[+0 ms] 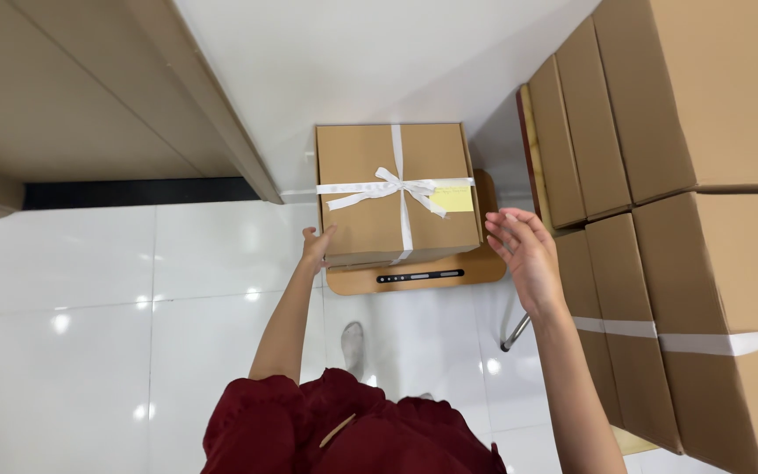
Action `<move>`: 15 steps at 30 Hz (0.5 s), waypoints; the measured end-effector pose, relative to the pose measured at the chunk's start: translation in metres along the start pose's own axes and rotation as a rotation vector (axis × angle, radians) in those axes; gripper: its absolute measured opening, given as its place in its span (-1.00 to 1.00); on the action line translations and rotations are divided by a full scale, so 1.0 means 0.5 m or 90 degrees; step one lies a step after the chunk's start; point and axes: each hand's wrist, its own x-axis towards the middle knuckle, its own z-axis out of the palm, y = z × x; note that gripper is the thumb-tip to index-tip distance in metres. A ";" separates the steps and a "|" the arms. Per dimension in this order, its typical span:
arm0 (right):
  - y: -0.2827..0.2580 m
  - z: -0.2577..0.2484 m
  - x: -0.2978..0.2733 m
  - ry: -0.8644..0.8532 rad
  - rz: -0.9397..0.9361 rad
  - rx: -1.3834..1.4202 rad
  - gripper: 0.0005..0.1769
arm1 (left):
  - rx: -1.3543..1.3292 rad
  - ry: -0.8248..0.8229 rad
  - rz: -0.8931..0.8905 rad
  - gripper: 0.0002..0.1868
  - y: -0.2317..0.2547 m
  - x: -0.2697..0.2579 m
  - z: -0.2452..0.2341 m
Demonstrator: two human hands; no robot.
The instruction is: The person stacks several small cardboard boxes tied with white ribbons from a chair onto a marble table. They then untie the ribbon on the top box and remove a yellow sticky note from the table.
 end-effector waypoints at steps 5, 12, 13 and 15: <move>0.024 -0.025 0.001 0.021 0.062 0.046 -0.76 | -0.043 0.008 -0.039 0.06 -0.040 0.037 0.006; 0.089 -0.067 0.032 0.012 0.222 0.233 -0.74 | -0.102 -0.059 -0.136 0.36 -0.028 -0.015 -0.001; 0.097 -0.070 0.031 0.014 0.220 0.231 -0.74 | -0.103 -0.063 -0.136 0.36 -0.032 -0.008 -0.001; 0.113 -0.077 0.027 0.025 0.257 0.250 -0.71 | -0.121 -0.078 -0.138 0.47 -0.040 0.004 -0.004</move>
